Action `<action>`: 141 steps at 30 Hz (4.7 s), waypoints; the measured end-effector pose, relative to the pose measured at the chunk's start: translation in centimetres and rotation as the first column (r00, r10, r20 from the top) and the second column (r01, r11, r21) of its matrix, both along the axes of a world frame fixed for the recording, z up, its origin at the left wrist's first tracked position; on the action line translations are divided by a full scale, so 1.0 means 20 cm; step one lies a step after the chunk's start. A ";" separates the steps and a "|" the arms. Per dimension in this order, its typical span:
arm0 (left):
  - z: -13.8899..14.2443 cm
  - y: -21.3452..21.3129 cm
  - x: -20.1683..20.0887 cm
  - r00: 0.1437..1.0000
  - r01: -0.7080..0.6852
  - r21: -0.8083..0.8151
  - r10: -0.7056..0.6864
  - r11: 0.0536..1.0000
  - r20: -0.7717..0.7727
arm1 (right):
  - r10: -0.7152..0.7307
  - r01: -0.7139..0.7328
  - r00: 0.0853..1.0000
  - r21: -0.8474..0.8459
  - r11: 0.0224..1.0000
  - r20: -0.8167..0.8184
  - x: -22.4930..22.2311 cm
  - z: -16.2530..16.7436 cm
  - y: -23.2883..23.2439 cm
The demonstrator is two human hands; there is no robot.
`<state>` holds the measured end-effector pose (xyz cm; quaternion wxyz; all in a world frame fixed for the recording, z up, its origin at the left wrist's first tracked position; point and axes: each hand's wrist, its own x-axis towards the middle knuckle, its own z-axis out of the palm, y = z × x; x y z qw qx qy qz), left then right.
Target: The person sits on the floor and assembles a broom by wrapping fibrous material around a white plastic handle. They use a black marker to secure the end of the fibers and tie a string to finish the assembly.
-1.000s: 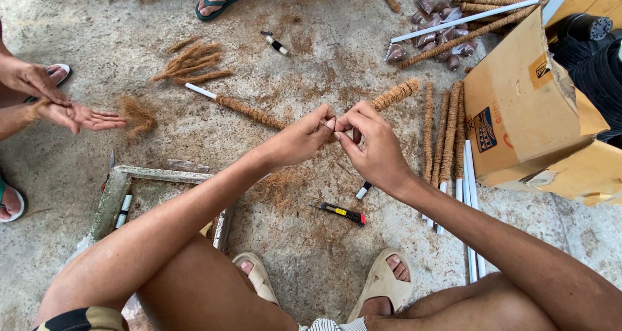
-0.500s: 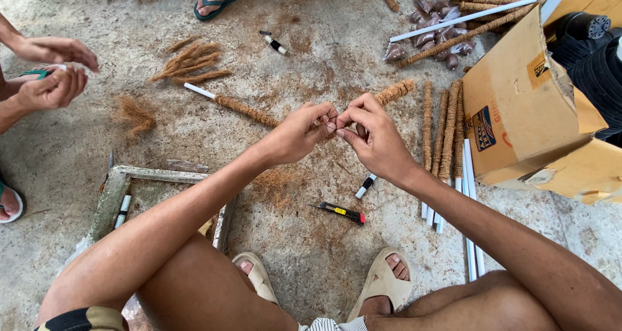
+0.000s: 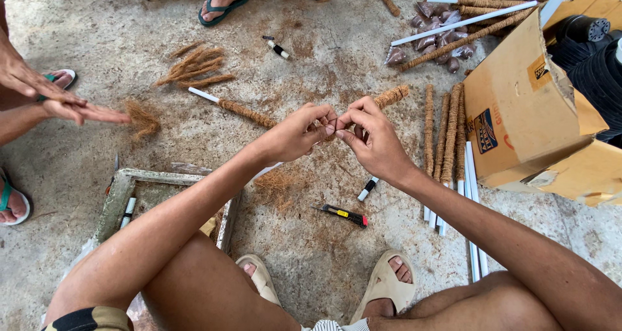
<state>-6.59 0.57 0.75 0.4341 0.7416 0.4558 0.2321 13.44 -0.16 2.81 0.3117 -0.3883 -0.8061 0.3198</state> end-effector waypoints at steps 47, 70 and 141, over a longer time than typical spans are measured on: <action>-0.01 0.03 -0.06 0.947 0.091 -0.261 -0.002 0.961 0.322 | -0.064 0.062 0.998 0.135 0.989 0.008 -0.05 0.02 -0.05; -0.03 0.04 -0.06 0.910 0.108 -0.268 0.013 0.957 0.415 | -0.165 0.160 0.986 0.307 0.938 -0.012 -0.04 0.00 -0.07; -0.01 0.03 -0.05 0.950 0.026 -0.319 0.076 0.947 0.303 | -0.125 0.083 0.990 0.436 0.896 0.067 -0.06 0.02 -0.05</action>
